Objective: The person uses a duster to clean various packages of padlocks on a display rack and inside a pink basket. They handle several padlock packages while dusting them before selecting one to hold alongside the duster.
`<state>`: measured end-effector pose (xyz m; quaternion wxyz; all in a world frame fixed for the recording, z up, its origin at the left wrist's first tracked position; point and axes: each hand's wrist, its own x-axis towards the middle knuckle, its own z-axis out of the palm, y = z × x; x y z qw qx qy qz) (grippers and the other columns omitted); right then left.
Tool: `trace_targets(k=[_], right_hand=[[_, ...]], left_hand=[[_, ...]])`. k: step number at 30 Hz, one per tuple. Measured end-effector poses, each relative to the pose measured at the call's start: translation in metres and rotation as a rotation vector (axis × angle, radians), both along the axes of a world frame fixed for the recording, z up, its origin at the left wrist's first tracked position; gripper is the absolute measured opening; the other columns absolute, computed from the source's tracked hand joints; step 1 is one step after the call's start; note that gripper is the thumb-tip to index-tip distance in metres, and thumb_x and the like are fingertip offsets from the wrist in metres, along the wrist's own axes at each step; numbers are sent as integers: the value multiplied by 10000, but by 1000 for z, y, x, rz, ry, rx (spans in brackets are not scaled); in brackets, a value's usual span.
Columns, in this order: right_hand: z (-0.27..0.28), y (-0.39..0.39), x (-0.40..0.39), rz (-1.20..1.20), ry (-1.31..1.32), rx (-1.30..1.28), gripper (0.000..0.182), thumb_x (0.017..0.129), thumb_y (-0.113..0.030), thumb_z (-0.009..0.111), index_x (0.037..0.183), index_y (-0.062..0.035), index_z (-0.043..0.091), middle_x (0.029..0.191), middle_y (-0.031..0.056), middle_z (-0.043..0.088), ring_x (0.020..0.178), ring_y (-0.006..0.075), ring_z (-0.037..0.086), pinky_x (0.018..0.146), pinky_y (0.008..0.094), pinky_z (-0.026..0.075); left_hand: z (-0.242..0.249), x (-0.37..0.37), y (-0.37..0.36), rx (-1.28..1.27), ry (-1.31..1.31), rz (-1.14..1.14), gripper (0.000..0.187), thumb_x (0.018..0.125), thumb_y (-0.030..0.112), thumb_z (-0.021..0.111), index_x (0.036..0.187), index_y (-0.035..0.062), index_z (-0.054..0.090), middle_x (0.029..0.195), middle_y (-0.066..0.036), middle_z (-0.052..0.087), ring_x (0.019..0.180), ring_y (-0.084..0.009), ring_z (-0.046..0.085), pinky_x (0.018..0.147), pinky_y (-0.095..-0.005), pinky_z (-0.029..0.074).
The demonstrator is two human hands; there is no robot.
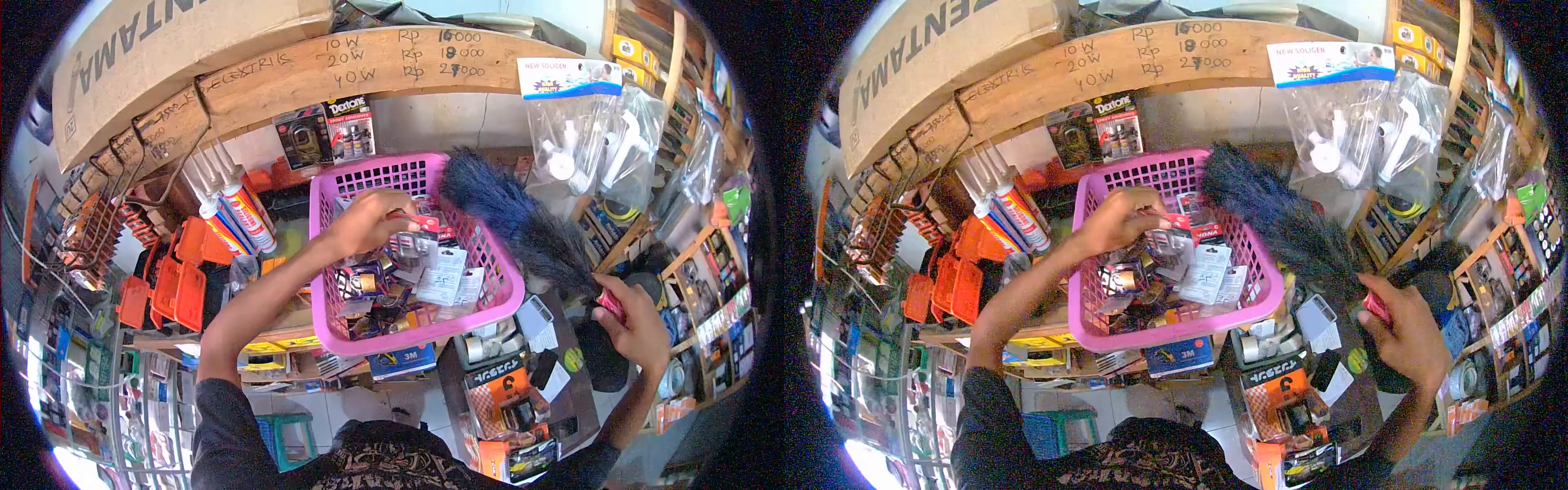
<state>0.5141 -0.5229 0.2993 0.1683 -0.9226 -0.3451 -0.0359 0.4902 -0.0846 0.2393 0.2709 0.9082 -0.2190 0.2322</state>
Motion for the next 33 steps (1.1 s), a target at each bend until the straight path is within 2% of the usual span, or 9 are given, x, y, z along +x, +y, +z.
trace_targets(k=[8, 11, 21, 23, 25, 26, 27, 31, 33], right_hand=[[-17, 7, -5, 131, -78, 163, 461, 841, -182, 681, 1259, -41, 546, 788, 140, 582, 714, 309, 535, 700, 397, 441], [-26, 12, -10, 137, 195, 295, 441, 863, -203, 663, 1238, -1, 546, 795, 125, 599, 728, 249, 566, 690, 358, 456], [-130, 36, -62, 484, 668, 518, 539, 833, -335, 712, 1220, -10, 526, 864, 57, 581, 697, 94, 541, 576, 222, 423], [-115, 94, -107, 512, 658, 602, 395, 863, -389, 707, 861, -13, 587, 649, -15, 485, 549, 53, 396, 498, 243, 303], [-204, 101, -107, 747, 740, 704, 527, 901, -108, 678, 1382, -18, 482, 735, 28, 603, 507, 68, 472, 482, 245, 408], [-227, 118, -117, 749, 997, 759, 520, 900, -162, 681, 1364, -33, 484, 765, 29, 604, 539, 107, 468, 497, 278, 386], [-239, 138, -138, 737, 1257, 803, 518, 900, -217, 684, 1347, -47, 485, 796, 29, 605, 571, 146, 464, 513, 311, 363], [-234, 231, -231, 674, 1444, 631, 488, 866, -302, 694, 1222, -24, 511, 834, 46, 566, 678, 88, 522, 564, 236, 418], [-292, 254, -265, 544, 1342, 639, 392, 876, -215, 693, 1167, -7, 533, 854, 31, 613, 757, 102, 561, 681, 260, 467]], left_hand=[[6, -68, 23, -859, -171, 345, 150, 859, 135, 724, 814, 15, 645, 813, -24, 655, 756, -65, 582, 690, -246, 478], [9, -97, 26, -1589, -323, 6, 129, 907, 121, 644, 1003, 43, 608, 906, -48, 671, 802, -117, 643, 764, -289, 529], [-59, -255, 61, -2249, -308, -185, 400, 1000, 350, 438, 1232, 42, 544, 1188, -218, 623, 1046, -325, 627, 938, -465, 493], [-87, -288, 66, -2314, -285, -183, 419, 1006, 377, 415, 1223, 45, 551, 1187, -229, 618, 1041, -340, 623, 941, -480, 487], [-56, -318, 38, -2221, -288, 435, 439, 1011, 397, 390, 1210, 43, 556, 1166, -215, 627, 1016, -331, 629, 929, -483, 491], [-100, -344, 55, -2360, -190, -564, 429, 1013, 400, 379, 1193, 57, 564, 1123, -189, 644, 986, -321, 633, 909, -481, 498], [-82, -353, 39, -2242, -209, 411, 414, 1011, 404, 385, 1178, 74, 571, 1070, -150, 660, 958, -304, 640, 888, -476, 505], [-160, -415, 31, -2464, -37, -398, 374, 1012, 388, 400, 1117, 94, 605, 1014, -85, 679, 899, -255, 652, 844, -460, 515], [-143, -425, 12, -2503, 57, 409, 320, 1020, 331, 407, 1079, 99, 619, 909, -39, 680, 853, -210, 644, 835, -420, 513]])
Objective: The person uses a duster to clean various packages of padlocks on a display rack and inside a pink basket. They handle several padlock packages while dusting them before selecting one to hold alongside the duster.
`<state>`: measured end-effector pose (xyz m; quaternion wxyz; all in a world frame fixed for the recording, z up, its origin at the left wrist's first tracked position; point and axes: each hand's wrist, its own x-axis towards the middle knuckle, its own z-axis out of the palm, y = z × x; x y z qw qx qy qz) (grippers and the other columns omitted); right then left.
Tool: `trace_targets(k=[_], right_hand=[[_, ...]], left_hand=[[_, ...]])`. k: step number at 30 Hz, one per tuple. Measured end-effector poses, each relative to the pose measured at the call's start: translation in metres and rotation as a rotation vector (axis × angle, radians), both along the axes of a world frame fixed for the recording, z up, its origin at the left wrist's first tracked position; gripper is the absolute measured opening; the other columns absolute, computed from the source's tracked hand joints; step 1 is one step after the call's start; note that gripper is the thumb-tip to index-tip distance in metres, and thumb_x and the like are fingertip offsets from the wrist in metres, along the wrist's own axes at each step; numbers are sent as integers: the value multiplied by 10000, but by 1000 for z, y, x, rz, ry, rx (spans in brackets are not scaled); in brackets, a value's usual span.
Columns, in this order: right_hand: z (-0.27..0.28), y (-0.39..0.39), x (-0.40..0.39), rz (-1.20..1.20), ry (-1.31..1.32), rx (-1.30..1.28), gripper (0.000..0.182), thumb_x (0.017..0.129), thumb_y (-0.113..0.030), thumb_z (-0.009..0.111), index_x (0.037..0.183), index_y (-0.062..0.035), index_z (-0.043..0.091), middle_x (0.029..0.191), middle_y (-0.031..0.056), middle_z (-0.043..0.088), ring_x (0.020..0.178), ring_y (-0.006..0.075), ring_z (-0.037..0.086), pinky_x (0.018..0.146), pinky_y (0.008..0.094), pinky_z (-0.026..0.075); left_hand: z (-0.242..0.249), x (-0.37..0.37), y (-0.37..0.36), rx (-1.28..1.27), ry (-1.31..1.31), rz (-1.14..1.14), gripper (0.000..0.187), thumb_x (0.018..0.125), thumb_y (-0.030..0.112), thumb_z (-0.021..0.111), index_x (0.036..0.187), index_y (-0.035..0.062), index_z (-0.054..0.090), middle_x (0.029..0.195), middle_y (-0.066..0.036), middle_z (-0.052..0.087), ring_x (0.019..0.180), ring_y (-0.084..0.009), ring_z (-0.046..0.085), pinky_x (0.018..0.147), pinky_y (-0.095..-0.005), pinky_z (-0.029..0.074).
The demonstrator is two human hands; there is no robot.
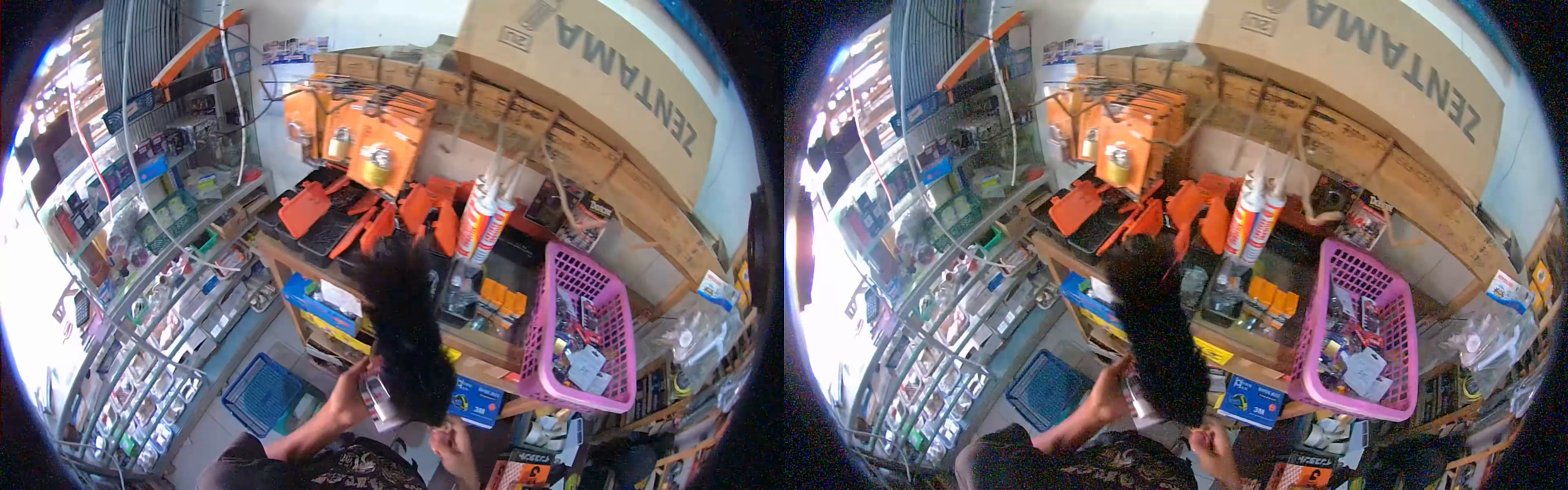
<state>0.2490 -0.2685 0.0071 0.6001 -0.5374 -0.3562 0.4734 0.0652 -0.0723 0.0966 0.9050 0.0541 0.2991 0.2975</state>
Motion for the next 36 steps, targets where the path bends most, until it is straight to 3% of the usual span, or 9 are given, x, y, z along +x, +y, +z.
trace_targets(k=[4, 10, 16, 18, 22, 26, 30, 33, 36], right_hand=[[36, 58, -78, -103, -284, 116, 317, 872, -170, 710, 1090, -25, 530, 805, -12, 581, 643, 81, 508, 568, 250, 420], [5, 73, -132, -201, 208, -152, 247, 898, -104, 672, 825, -109, 435, 608, -35, 437, 437, 36, 370, 389, 224, 271], [1, 88, -172, -170, 374, -70, 223, 939, -118, 619, 1127, -91, 502, 658, -33, 474, 433, 43, 365, 403, 231, 290], [10, 95, -181, -213, 337, -104, 307, 932, -158, 650, 845, -108, 360, 583, -11, 397, 446, 66, 350, 395, 266, 267], [0, 96, -171, -212, 0, 42, 277, 982, -259, 572, 846, -91, 399, 592, 6, 446, 457, 71, 393, 407, 265, 308], [-7, 80, -139, -166, 71, 69, 314, 1021, -308, 470, 818, -71, 431, 608, 58, 514, 466, 76, 421, 433, 240, 310], [-13, 61, -120, -1, -472, 46, 365, 998, -221, 476, 677, -51, 433, 568, 11, 452, 484, 65, 386, 457, 253, 288], [-5, 56, -122, 36, -530, -85, 342, 982, -188, 503, 686, -26, 449, 575, 8, 440, 534, 61, 387, 492, 269, 296], [-3, 69, -123, 26, -542, -102, 332, 981, -185, 505, 698, -19, 458, 576, 13, 443, 537, 65, 396, 495, 268, 301]], left_hand=[[-61, -35, 2, -51, -140, -85, 322, 1014, 351, 427, 1108, 111, 619, 951, -24, 678, 855, -203, 638, 825, -404, 513], [-89, -68, 15, 4, 202, -49, 490, 939, 564, 490, 1202, 165, 595, 1057, 0, 659, 942, -185, 618, 821, -391, 500], [-74, -102, 2, 224, -179, 100, 689, 916, 672, 393, 1304, 118, 528, 1185, -72, 624, 1067, -264, 601, 940, -485, 464], [-59, -101, -8, 192, -64, 226, 758, 867, 757, 369, 1236, 132, 586, 1111, -79, 657, 936, -269, 651, 851, -470, 523], [-71, -114, 14, 140, -215, 185, 851, 833, 799, 338, 1289, 110, 538, 1107, -114, 662, 957, -268, 652, 858, -479, 527], [-36, -121, 52, 339, -292, 318, 930, 834, 802, 303, 1332, 38, 482, 1151, -150, 634, 1033, -316, 632, 920, -474, 496], [-27, -131, 71, 386, -382, 261, 811, 874, 748, 341, 1308, 87, 515, 1155, -152, 649, 998, -282, 658, 848, -483, 547], [-58, -133, 76, 353, -30, 202, 743, 881, 739, 341, 1256, 136, 562, 967, -48, 692, 808, -157, 686, 674, -320, 573], [-28, -116, 55, 284, 65, 76, 661, 891, 726, 349, 1127, 159, 594, 882, -9, 679, 735, -123, 669, 625, -300, 563]])
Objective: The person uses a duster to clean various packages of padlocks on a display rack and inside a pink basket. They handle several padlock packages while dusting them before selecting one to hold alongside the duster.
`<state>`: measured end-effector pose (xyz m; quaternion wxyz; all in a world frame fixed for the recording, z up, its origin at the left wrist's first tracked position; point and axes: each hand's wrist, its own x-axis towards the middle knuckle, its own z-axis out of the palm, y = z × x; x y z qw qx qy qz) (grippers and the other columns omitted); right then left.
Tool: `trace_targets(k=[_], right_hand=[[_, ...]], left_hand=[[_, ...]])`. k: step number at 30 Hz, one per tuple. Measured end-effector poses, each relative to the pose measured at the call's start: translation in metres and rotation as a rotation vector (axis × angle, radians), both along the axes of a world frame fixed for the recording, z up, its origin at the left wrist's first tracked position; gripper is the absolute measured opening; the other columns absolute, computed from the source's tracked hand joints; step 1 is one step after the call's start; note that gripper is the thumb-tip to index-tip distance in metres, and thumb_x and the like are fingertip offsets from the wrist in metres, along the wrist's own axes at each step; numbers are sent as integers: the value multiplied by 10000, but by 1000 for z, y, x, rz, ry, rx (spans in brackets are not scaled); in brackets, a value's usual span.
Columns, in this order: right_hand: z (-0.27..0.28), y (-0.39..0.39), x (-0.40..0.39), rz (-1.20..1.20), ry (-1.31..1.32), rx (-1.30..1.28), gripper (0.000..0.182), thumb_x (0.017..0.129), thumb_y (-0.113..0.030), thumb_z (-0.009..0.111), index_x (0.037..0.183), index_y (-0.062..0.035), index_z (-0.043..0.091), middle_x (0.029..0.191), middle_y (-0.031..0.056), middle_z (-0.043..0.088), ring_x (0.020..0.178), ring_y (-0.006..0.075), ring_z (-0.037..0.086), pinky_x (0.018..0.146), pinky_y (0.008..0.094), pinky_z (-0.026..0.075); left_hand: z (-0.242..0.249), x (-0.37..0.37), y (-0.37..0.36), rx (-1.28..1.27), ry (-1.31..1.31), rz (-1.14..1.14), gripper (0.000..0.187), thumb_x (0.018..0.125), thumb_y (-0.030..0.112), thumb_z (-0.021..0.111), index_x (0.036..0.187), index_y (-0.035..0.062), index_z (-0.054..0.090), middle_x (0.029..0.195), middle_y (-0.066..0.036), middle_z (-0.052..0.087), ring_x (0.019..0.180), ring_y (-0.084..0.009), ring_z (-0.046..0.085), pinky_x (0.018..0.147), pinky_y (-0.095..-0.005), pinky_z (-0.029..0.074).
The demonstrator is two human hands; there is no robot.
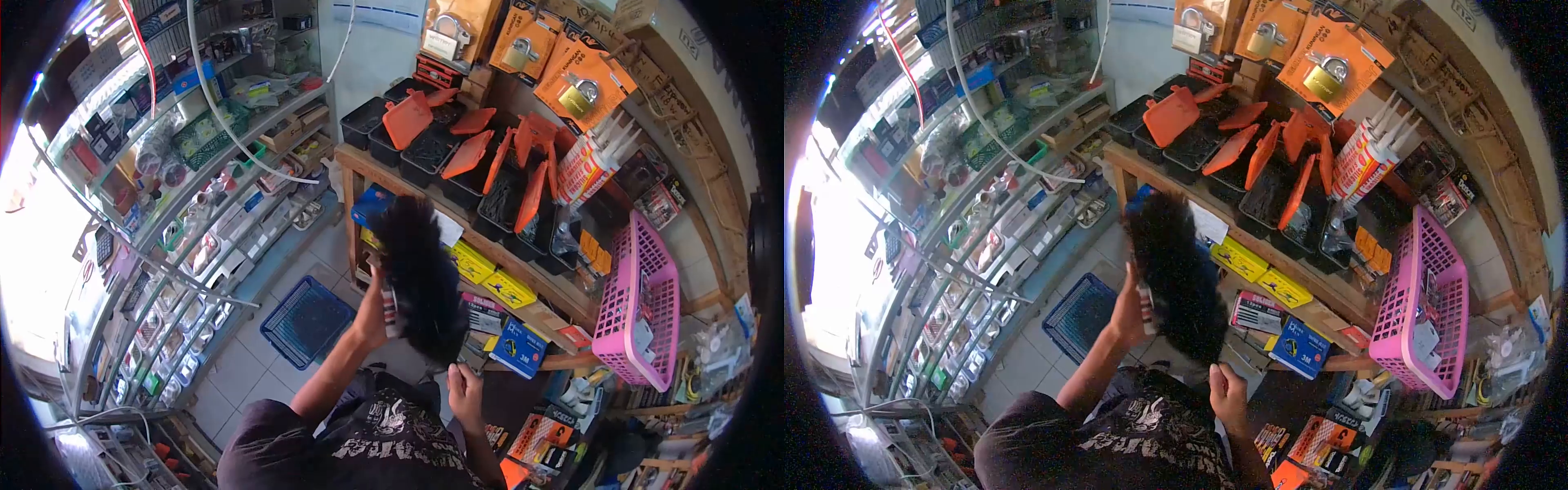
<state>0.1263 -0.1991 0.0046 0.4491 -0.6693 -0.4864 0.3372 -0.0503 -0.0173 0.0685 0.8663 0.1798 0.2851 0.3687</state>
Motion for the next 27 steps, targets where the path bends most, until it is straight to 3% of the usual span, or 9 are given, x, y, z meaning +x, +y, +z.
trace_targets(k=[2, 4, 10, 13, 17, 22, 24, 26, 27], right_hand=[[1, 5, -1, -23, 11, 4, 324, 979, -181, 510, 703, -16, 464, 578, 14, 444, 536, 68, 397, 495, 268, 303], [0, 5, -3, -3, 48, 37, 375, 990, -241, 523, 704, -19, 424, 548, 14, 296, 524, 81, 262, 473, 296, 245], [-19, -39, 6, 43, -85, -26, 329, 962, -166, 544, 693, 5, 464, 537, 12, 375, 539, 51, 359, 478, 277, 281], [-3, -20, 4, 2, -76, 33, 374, 984, -237, 531, 699, -15, 434, 540, 32, 315, 508, 98, 286, 466, 308, 263], [1, -3, 8, -1, -19, 29, 383, 985, -248, 536, 701, -11, 437, 536, 41, 290, 500, 104, 275, 464, 318, 254], [-1, -26, 31, 50, -123, 46, 356, 961, -208, 559, 694, 4, 455, 538, 42, 325, 506, 99, 305, 472, 311, 276], [7, -29, 40, 40, -132, 33, 338, 942, -169, 577, 682, 9, 453, 539, 40, 348, 515, 88, 321, 476, 307, 286], [25, -13, 49, 100, -211, 78, 340, 938, -164, 577, 671, 14, 462, 539, 58, 367, 508, 106, 332, 477, 311, 288], [23, -7, 57, 146, -235, 35, 367, 959, -265, 566, 706, -4, 512, 540, 87, 380, 481, 162, 357, 467, 327, 313]], left_hand=[[-11, 5, 0, -22, 116, 39, 643, 898, 717, 350, 1109, 160, 595, 878, 0, 676, 722, -111, 660, 618, -291, 558], [-47, -5, 20, 36, -420, -128, 670, 915, 696, 337, 1204, 141, 574, 889, -9, 682, 717, -127, 662, 625, -282, 557], [2, -10, 30, 147, -477, 84, 738, 950, 623, 345, 1458, 88, 350, 1463, -168, 405, 1311, -337, 439, 1098, -492, 348], [-27, -12, 25, 16, -446, -76, 686, 925, 676, 341, 1281, 123, 537, 990, -55, 682, 833, -207, 677, 681, -363, 568], [-27, 13, 14, -30, -90, 6, 654, 910, 697, 348, 1181, 150, 584, 774, 35, 658, 618, -134, 636, 495, -291, 510], [6, -8, 26, 0, -278, -7, 649, 974, 595, 322, 1327, 85, 514, 1189, -145, 615, 991, -291, 660, 849, -447, 563], [5, -17, 22, 27, 89, -203, 592, 986, 485, 413, 1398, 59, 430, 1246, -120, 606, 1087, -237, 630, 931, -411, 517], [-85, -17, 24, 149, 448, -274, 542, 945, 318, 486, 1413, 55, 418, 1318, -94, 564, 1169, -199, 570, 1000, -384, 450], [-130, -13, 21, 675, 452, -307, 545, 920, 267, 487, 1418, 59, 415, 1339, -83, 548, 1198, -183, 537, 1020, -368, 420]])
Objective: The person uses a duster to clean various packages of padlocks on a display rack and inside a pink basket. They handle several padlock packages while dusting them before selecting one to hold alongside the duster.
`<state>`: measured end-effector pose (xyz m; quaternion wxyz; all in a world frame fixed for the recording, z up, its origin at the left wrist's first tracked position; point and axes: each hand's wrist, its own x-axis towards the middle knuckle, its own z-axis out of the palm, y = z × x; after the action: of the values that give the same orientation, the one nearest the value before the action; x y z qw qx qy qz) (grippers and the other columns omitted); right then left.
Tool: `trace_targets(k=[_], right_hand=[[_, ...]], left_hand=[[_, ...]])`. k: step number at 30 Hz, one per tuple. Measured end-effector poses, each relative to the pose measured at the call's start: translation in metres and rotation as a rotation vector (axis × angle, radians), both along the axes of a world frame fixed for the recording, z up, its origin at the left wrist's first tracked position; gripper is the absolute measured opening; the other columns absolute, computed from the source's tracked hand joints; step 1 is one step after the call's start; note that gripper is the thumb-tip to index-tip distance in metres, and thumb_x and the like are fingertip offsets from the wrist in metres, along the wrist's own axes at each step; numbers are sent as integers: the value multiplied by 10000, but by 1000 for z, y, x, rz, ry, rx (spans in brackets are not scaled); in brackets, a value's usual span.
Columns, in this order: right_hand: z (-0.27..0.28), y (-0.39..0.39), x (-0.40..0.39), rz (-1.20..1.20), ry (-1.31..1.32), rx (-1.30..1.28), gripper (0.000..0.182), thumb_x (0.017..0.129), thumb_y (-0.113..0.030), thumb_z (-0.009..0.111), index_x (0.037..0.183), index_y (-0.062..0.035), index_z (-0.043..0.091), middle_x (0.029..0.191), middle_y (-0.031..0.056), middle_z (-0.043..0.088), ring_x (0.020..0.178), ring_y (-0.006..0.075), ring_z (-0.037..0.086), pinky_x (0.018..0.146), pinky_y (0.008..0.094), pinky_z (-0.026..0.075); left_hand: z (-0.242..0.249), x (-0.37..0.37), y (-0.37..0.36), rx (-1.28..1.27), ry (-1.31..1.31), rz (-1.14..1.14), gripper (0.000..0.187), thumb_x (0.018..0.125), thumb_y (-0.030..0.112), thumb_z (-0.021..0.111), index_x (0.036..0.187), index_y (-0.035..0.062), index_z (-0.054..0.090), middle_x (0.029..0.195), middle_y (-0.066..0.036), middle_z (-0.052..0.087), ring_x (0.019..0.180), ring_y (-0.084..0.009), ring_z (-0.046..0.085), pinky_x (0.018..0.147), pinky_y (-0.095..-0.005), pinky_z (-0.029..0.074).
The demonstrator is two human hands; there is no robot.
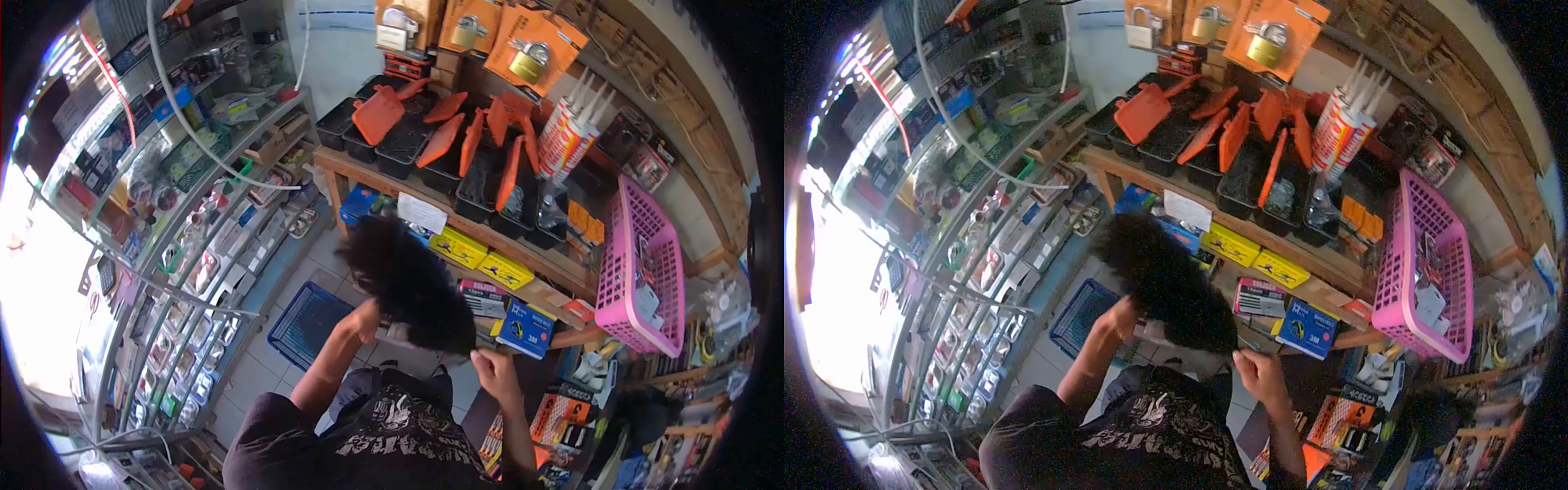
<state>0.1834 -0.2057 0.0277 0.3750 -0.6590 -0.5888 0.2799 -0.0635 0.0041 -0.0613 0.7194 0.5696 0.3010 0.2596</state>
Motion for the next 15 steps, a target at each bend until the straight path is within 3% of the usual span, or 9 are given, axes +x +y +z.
trace_targets(k=[1, 2, 3, 5, 9, 10, 11, 13, 15], right_hand=[[6, 7, 3, -19, -1, -2, 367, 959, -265, 566, 706, -4, 512, 540, 87, 380, 481, 162, 357, 467, 327, 313], [12, 14, 6, 4, -19, 1, 370, 957, -267, 567, 701, -5, 516, 535, 88, 384, 477, 163, 360, 465, 328, 314], [16, 18, 7, 31, -36, 6, 374, 956, -269, 569, 697, -5, 521, 529, 89, 388, 474, 163, 363, 464, 328, 316], [18, 12, 21, 19, -48, -61, 362, 948, -262, 580, 697, -5, 539, 529, 87, 406, 470, 158, 369, 464, 332, 323], [15, 6, 33, 18, -74, -31, 346, 928, -182, 596, 660, 9, 492, 529, 59, 369, 505, 111, 337, 472, 320, 296], [14, 11, 30, 44, -98, -1, 342, 935, -211, 591, 674, 1, 523, 527, 63, 397, 485, 129, 358, 464, 319, 303], [14, 15, 25, 65, -120, 28, 345, 941, -240, 586, 688, -8, 555, 525, 68, 425, 465, 148, 378, 455, 319, 311], [23, 30, 9, 51, -83, -30, 363, 949, -249, 575, 683, -4, 532, 525, 79, 423, 467, 151, 380, 456, 324, 315], [22, 39, 4, 22, -56, 17, 387, 957, -267, 564, 682, -2, 504, 525, 82, 411, 467, 154, 366, 457, 326, 310]], left_hand=[[-21, 5, -2, 495, -60, -155, 555, 894, 216, 488, 1423, 64, 411, 1361, -71, 532, 1226, -166, 504, 1040, -352, 390], [62, -4, -16, 21, 129, -215, 536, 928, 304, 461, 1406, 63, 431, 1352, -97, 536, 1263, -226, 478, 1069, -386, 358], [80, -1, -17, 25, 128, -228, 536, 928, 304, 461, 1406, 63, 431, 1352, -97, 536, 1263, -226, 478, 1069, -386, 358], [96, 2, -14, -408, 158, 172, 507, 1002, 383, 360, 1327, 29, 523, 1209, -148, 607, 1085, -304, 586, 871, -427, 496], [136, -13, -12, -509, 32, 51, 559, 991, 445, 368, 1348, 34, 494, 1159, -136, 625, 961, -332, 610, 865, -466, 492], [62, -20, -3, -64, 167, 77, 643, 973, 543, 355, 1372, 53, 471, 1154, -139, 607, 942, -333, 587, 850, -477, 485], [-15, -24, -1, -69, 169, 79, 643, 973, 543, 355, 1372, 53, 471, 1154, -139, 607, 942, -333, 587, 850, -477, 485], [63, 11, -24, -354, 242, 61, 738, 939, 656, 322, 1383, 84, 463, 1140, -141, 588, 975, -334, 559, 831, -490, 474], [109, 16, -25, -482, 255, 95, 641, 1008, 558, 242, 1368, 77, 464, 1187, -136, 634, 1004, -271, 654, 885, -425, 518]])
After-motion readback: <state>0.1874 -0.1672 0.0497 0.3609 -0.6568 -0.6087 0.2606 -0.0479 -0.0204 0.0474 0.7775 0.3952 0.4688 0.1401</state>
